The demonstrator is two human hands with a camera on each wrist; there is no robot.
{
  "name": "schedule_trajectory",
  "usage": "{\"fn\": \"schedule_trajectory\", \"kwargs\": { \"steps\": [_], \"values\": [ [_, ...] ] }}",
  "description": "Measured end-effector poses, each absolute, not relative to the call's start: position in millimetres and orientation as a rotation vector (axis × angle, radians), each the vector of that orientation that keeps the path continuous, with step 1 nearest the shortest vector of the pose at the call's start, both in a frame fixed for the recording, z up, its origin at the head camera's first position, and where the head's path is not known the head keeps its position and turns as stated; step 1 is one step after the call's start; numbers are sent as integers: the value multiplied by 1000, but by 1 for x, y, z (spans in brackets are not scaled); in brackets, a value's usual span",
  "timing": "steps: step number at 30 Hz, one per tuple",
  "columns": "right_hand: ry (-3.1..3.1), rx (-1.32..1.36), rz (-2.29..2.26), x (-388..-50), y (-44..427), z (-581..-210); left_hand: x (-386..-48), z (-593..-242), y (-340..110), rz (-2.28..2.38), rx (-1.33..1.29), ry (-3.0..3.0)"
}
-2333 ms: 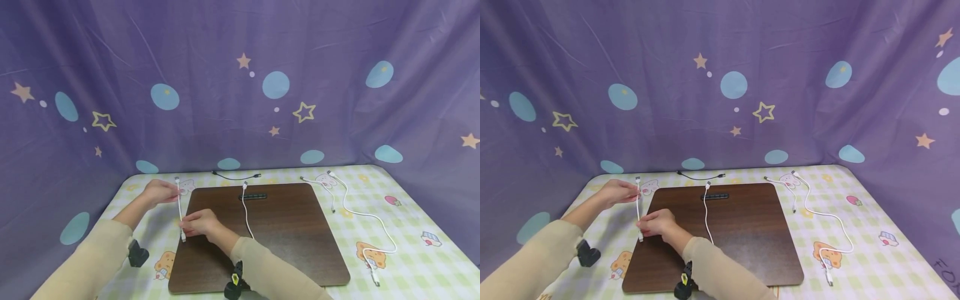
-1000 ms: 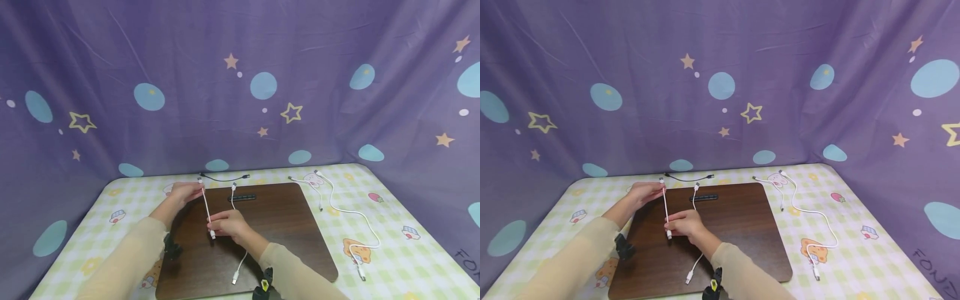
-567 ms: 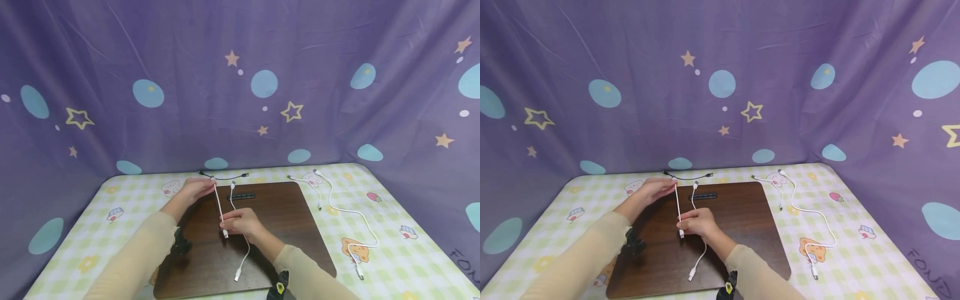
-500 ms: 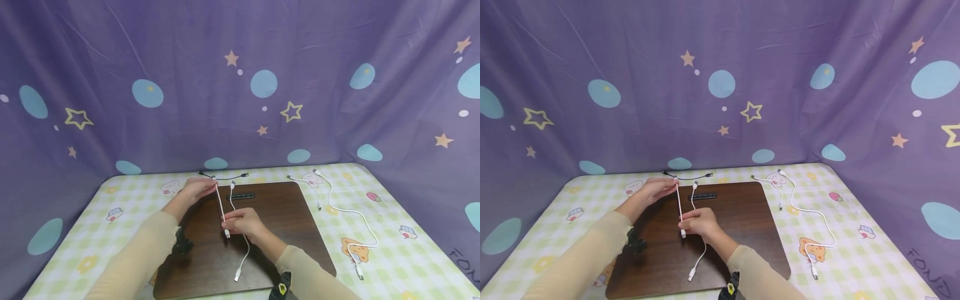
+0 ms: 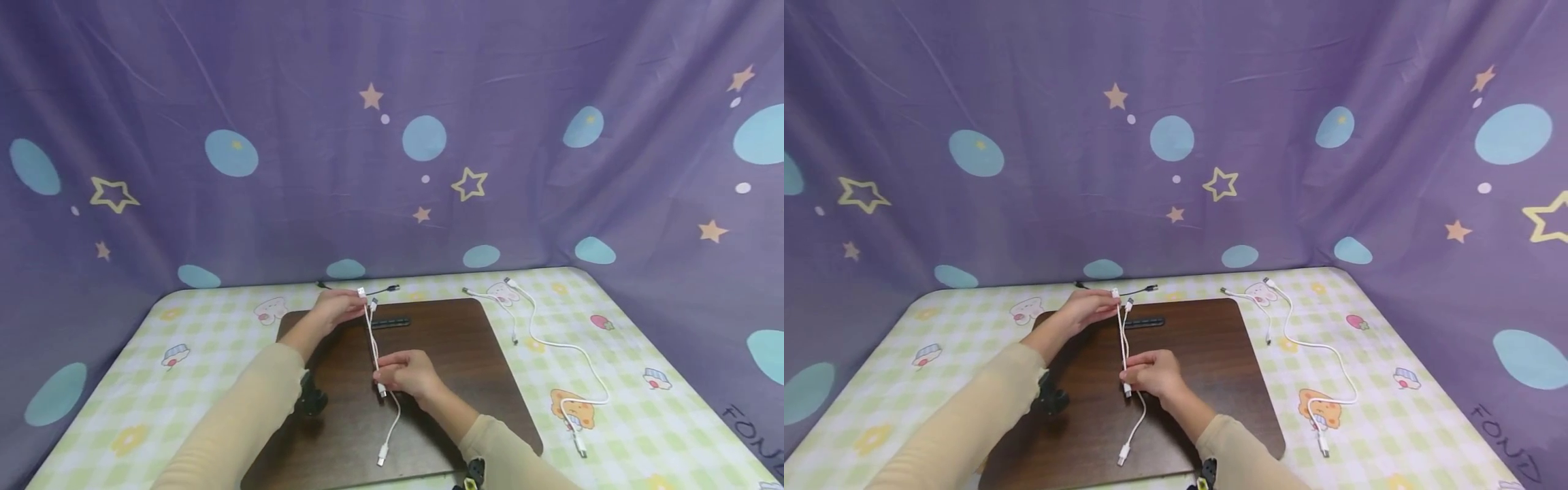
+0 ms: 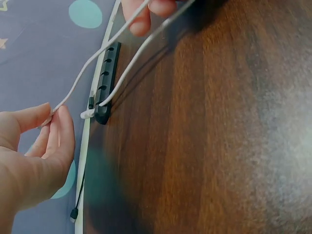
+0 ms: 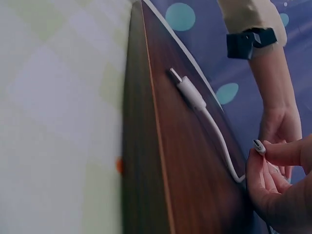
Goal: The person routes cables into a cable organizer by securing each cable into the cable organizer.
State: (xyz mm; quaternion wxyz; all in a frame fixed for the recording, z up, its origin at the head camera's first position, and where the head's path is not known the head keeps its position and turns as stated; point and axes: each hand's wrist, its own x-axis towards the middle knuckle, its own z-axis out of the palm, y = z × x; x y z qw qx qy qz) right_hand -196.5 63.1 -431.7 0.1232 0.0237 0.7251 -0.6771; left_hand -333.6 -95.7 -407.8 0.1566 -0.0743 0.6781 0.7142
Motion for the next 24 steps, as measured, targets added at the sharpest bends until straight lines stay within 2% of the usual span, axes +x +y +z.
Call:
{"fn": "schedule_trajectory", "kwargs": {
  "steps": [10, 24],
  "values": [
    [2048, 36, -2009, -190, 48, -431, -332, -404, -92, 1951, -142, 2000],
    [2119, 138, -2029, -193, 66, -436, -337, -415, -87, 2038, -46, 1958]
  ]
}}
